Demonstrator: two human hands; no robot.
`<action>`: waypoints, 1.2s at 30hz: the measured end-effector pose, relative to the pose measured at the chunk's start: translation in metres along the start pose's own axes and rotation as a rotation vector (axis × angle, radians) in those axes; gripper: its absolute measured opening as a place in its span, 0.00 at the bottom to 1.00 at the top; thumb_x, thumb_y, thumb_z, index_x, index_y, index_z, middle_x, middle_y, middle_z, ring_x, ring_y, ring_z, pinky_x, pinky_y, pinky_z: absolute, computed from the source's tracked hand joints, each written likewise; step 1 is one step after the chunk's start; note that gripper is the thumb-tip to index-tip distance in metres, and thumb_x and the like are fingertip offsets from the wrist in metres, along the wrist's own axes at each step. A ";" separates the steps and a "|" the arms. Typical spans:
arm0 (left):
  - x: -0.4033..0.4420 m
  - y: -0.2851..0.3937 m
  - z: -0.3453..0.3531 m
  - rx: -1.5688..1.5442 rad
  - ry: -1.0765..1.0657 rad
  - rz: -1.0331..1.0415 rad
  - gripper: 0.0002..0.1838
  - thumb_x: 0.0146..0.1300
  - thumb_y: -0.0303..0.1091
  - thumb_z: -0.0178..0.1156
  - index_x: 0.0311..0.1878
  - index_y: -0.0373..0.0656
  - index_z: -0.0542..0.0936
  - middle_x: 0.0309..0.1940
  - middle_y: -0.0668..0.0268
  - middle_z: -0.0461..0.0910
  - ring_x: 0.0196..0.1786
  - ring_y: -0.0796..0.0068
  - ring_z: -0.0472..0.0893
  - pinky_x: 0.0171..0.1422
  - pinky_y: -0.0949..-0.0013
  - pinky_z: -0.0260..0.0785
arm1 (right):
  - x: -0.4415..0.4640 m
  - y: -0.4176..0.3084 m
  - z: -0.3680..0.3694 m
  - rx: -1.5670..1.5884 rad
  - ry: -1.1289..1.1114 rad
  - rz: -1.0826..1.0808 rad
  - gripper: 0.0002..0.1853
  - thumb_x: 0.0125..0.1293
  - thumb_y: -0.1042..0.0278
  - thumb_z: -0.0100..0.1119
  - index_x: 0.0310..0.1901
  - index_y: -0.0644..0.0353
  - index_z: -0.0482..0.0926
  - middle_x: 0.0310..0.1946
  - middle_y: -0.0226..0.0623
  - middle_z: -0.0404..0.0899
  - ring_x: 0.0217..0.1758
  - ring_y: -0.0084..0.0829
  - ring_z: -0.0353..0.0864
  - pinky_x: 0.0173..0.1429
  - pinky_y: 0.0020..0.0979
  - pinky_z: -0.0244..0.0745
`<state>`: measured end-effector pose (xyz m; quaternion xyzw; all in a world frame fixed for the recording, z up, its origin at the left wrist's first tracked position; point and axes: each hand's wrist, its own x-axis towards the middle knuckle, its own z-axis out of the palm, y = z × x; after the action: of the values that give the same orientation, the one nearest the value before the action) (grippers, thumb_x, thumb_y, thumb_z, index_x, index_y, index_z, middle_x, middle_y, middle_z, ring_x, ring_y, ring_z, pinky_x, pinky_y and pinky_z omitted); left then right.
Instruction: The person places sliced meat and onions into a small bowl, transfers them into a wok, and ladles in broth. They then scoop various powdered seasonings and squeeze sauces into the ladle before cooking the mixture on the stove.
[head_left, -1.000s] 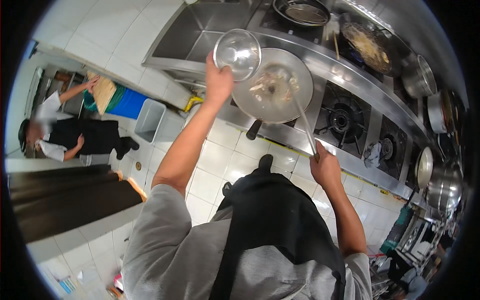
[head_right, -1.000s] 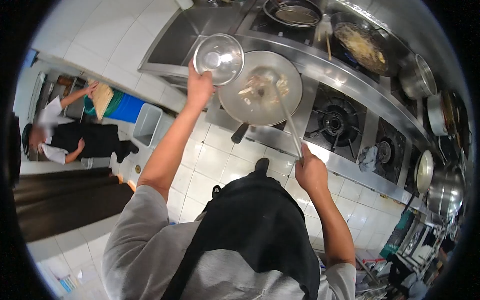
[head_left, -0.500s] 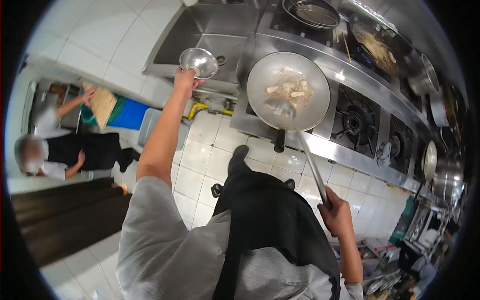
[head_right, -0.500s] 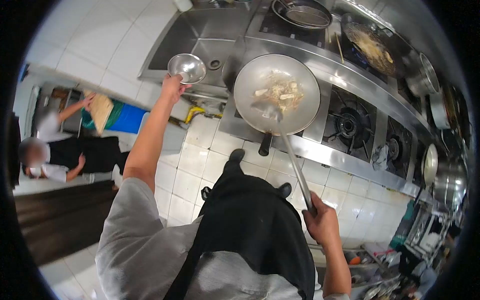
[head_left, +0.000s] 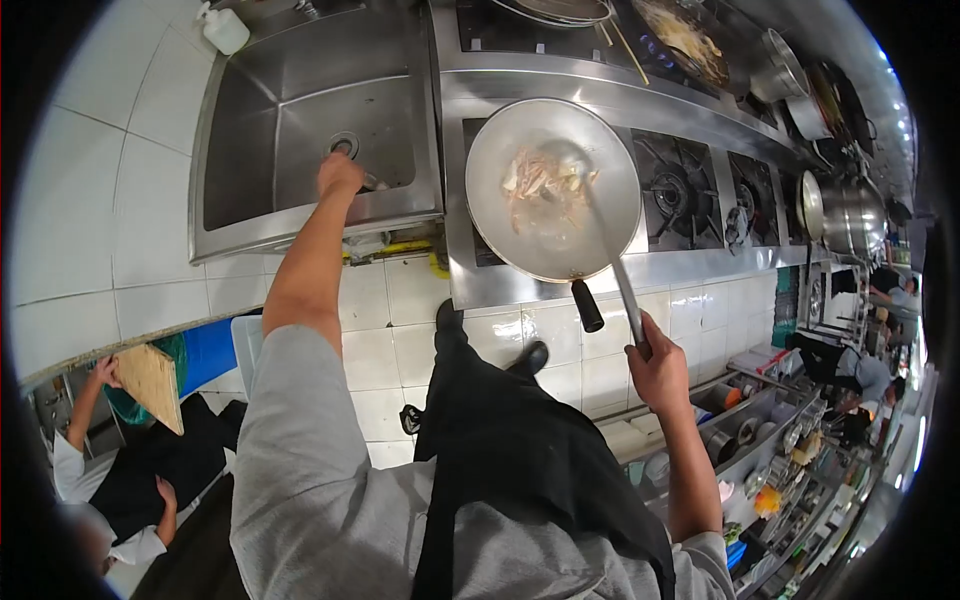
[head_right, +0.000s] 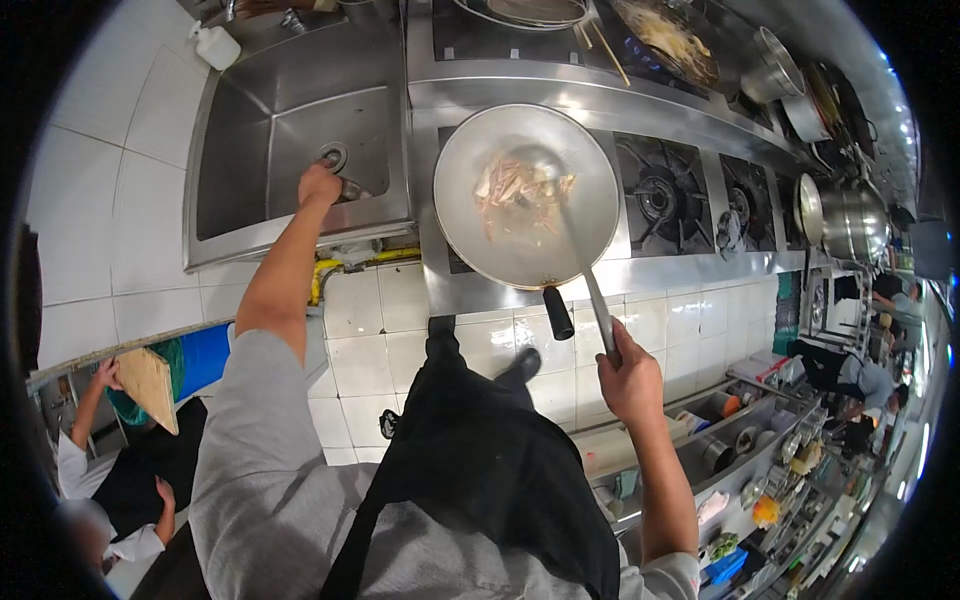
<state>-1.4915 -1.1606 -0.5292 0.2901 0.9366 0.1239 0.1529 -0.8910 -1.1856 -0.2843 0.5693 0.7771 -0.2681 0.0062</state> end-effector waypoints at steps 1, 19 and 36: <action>0.002 -0.004 0.003 -0.008 0.008 0.036 0.25 0.64 0.32 0.61 0.65 0.47 0.80 0.58 0.50 0.83 0.66 0.48 0.80 0.69 0.53 0.74 | -0.005 -0.006 -0.004 -0.108 0.002 -0.050 0.33 0.63 0.72 0.66 0.72 0.59 0.73 0.40 0.54 0.86 0.40 0.54 0.88 0.45 0.45 0.83; -0.402 0.191 0.052 -1.890 -1.464 -0.715 0.32 0.74 0.62 0.55 0.60 0.40 0.77 0.51 0.63 0.83 0.55 0.63 0.83 0.53 0.61 0.74 | -0.063 0.042 -0.045 -0.049 -0.066 -0.129 0.31 0.62 0.71 0.67 0.68 0.61 0.76 0.34 0.55 0.85 0.40 0.58 0.86 0.46 0.47 0.81; -0.399 0.185 0.032 -1.531 -1.322 -0.650 0.09 0.60 0.30 0.61 0.25 0.48 0.71 0.19 0.75 0.66 0.19 0.81 0.65 0.24 0.73 0.52 | -0.019 0.067 0.033 0.037 0.202 -0.232 0.31 0.61 0.69 0.66 0.67 0.64 0.77 0.34 0.56 0.86 0.42 0.58 0.86 0.49 0.51 0.82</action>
<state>-1.0733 -1.2404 -0.4135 -0.1380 0.3722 0.4513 0.7992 -0.8349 -1.2025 -0.3343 0.4999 0.8293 -0.2224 -0.1136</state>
